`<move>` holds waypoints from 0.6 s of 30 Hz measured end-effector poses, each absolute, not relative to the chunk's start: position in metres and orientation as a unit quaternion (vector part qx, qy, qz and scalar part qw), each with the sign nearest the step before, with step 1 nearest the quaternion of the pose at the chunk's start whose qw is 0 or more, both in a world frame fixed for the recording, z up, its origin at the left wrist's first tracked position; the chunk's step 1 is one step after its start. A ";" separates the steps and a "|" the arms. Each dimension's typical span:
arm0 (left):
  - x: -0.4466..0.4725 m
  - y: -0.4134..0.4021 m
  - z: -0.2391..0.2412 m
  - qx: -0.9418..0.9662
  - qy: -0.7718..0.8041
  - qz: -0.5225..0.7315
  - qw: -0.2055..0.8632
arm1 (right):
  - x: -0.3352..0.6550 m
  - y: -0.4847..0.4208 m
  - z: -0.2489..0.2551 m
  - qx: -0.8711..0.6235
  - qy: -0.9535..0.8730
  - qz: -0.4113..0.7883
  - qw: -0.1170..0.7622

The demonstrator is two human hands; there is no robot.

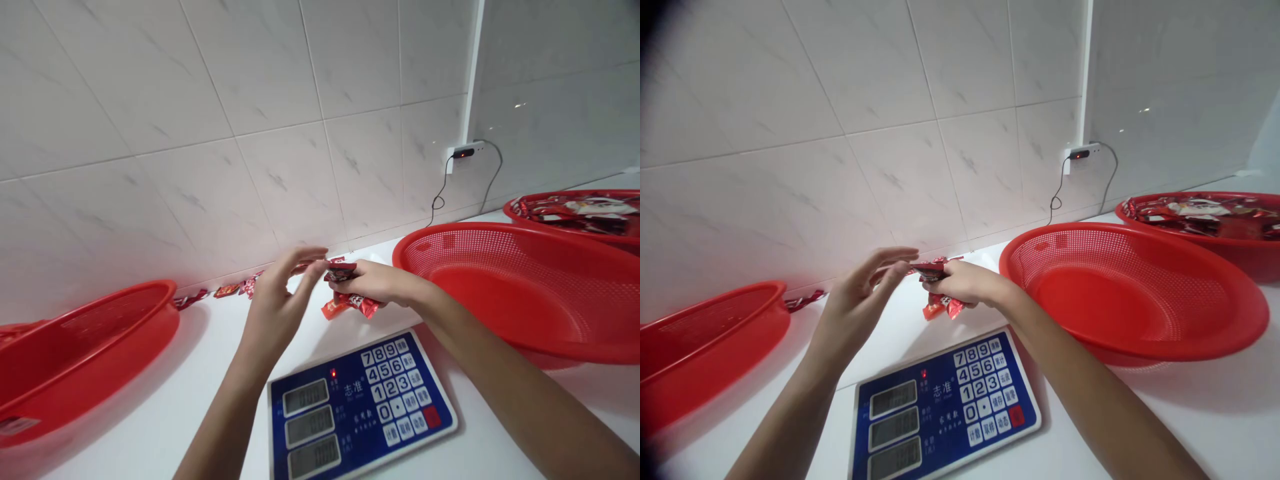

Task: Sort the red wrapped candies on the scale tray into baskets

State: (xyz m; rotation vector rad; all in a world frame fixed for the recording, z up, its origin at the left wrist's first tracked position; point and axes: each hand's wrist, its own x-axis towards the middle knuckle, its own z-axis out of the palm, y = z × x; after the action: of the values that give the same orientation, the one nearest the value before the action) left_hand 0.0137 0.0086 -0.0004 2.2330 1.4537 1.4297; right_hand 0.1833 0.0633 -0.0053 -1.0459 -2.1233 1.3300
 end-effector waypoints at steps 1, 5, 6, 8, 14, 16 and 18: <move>0.016 0.007 0.000 0.749 0.466 0.468 0.051 | 0.184 0.061 -0.004 -0.370 -0.770 0.477 0.207; 0.014 0.005 0.003 0.741 0.467 0.480 0.054 | 0.186 0.050 0.003 -0.366 -0.778 0.464 0.212; 0.012 0.004 0.004 0.722 0.470 0.505 0.052 | 0.187 0.048 0.004 -0.374 -0.773 0.455 0.236; 0.005 0.003 0.008 0.687 0.473 0.551 0.033 | 0.189 0.045 0.008 -0.390 -0.751 0.441 0.299; -0.002 -0.007 0.022 0.693 0.502 0.517 0.028 | 0.194 0.035 0.019 -0.361 -0.686 0.477 0.415; -0.001 -0.007 0.022 0.709 0.535 0.455 0.058 | 0.194 0.032 0.023 -0.355 -0.675 0.476 0.438; 0.000 -0.004 0.019 0.717 0.564 0.403 0.075 | 0.195 0.030 0.024 -0.358 -0.669 0.473 0.448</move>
State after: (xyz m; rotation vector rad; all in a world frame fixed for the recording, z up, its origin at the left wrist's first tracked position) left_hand 0.0000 -0.0040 0.0195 2.1514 1.6916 1.2097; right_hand 0.1950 0.0303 0.0245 -0.8872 -1.6557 1.1710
